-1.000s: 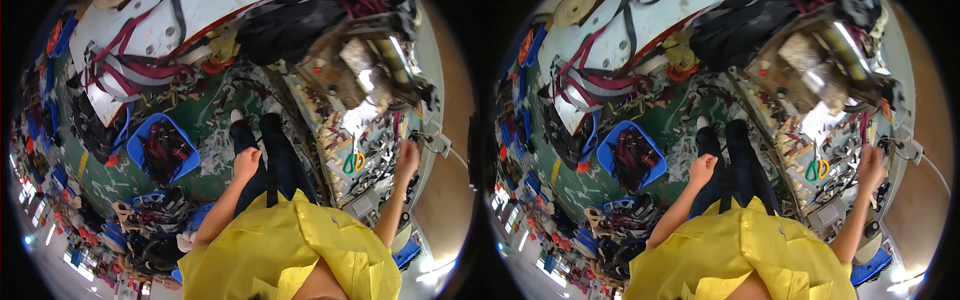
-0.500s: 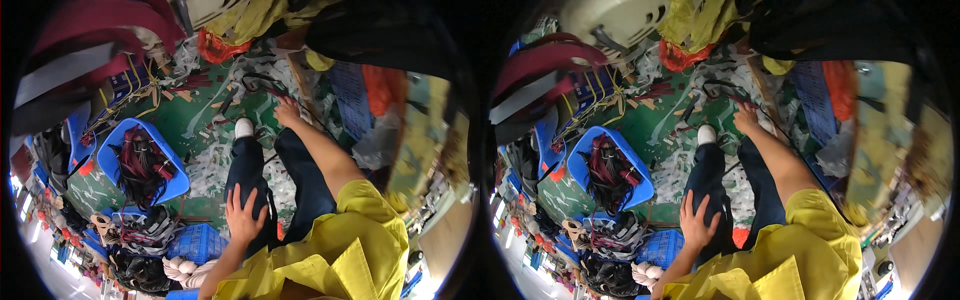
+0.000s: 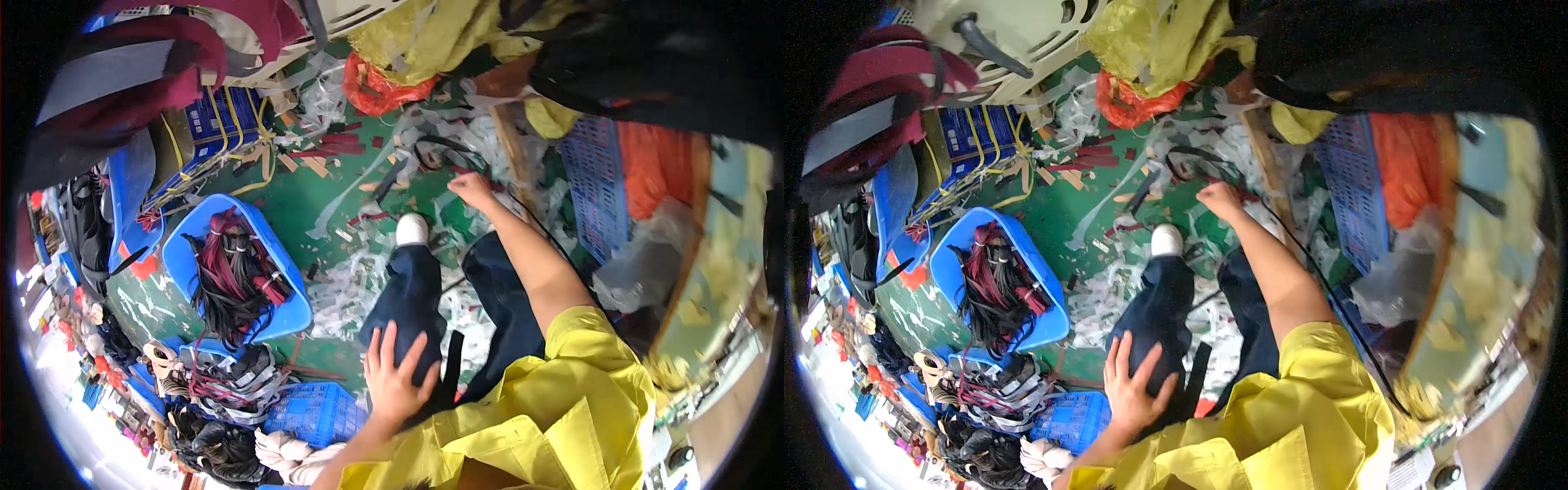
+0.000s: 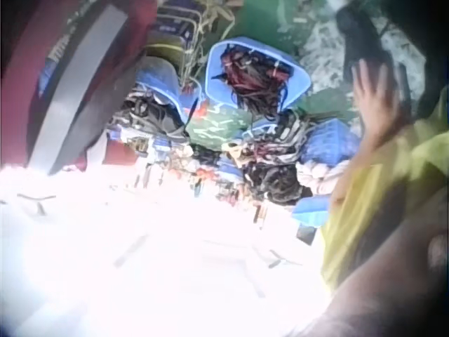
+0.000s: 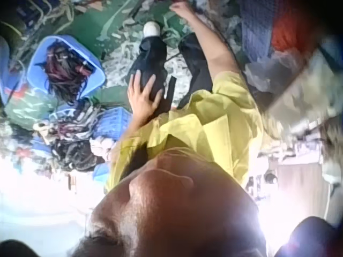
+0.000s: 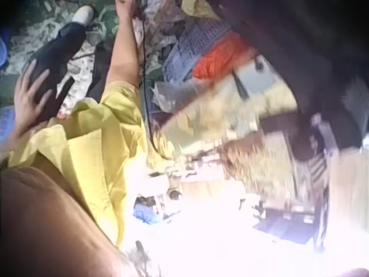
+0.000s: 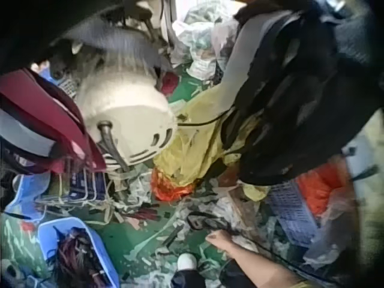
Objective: The person repeatedly picks up long fabric straps from a pile on a workbench, folds them, and cuts them into shorter segments using green-handled scissors. The cut pieces are placed into a blue plastic bin on the floor. The person handles both dark and maroon-colored straps throughout the process.
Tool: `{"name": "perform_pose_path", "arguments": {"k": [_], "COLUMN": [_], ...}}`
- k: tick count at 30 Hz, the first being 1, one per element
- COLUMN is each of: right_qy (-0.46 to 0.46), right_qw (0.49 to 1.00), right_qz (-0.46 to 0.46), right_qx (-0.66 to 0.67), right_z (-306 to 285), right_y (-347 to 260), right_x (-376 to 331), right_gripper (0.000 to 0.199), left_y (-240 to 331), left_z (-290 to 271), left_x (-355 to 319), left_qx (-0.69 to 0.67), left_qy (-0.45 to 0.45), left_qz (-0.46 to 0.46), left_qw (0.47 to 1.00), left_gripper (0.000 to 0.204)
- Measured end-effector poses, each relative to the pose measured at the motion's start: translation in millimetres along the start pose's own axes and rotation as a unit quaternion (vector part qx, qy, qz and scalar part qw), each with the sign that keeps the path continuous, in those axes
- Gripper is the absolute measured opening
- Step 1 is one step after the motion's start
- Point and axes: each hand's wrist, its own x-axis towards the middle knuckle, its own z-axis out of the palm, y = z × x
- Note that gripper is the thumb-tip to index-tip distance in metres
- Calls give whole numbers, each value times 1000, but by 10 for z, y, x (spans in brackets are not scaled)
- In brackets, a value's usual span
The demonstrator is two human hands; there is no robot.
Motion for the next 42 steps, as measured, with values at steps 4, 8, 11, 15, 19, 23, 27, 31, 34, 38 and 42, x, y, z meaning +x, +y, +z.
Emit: {"name": "perform_pose_path", "arguments": {"k": [4, 8, 11, 15, 19, 23, 27, 31, 34, 38, 42], "right_qy": [-65, -16, -60, -63, -59, -59, -58, 12, 46, 12, -23], "right_qw": [989, 969, 948, 927, 948, 942, 837, 847, 943, 854, 697], "right_qz": [-31, -86, 12, 82, 43, -49, -188, -198, -182, 40, 1], "right_qx": [-126, -233, -311, -360, -309, -328, -511, -494, -276, 518, 717], "right_z": [-252, -77, 40, 369, 183, -51, 318, 616, 328, -283, -1230], "right_y": [-302, -65, -75, 229, 177, -236, -255, -163, -647, -1542, -2777], "right_x": [-307, -30, 192, 339, 60, -117, 263, 551, 184, -658, -2202], "right_gripper": [25, 21, 23, 27, 29, 26, 25, 22, 14, 21, 53], "left_y": [70, 30, -121, -248, -193, -138, -183, -319, -201, -65, 45], "left_z": [-13, -37, -6, 65, 44, 26, 61, 111, 30, -59, -143], "left_x": [44, 91, 75, 81, 121, 113, 84, 100, 116, 47, -158], "left_qx": [8, 14, 8, 3, -7, -8, 3, 0, -10, -60, -45], "left_qy": [-20, -10, 23, 52, 33, 13, 46, 64, 47, 28, 68], "left_qz": [19, 23, 27, 33, 23, 25, 31, 28, 28, 11, 95], "left_qw": [1000, 1000, 999, 998, 999, 1000, 998, 998, 998, 998, 992], "left_gripper": [52, 53, 52, 51, 51, 51, 51, 50, 51, 47, 37]}}
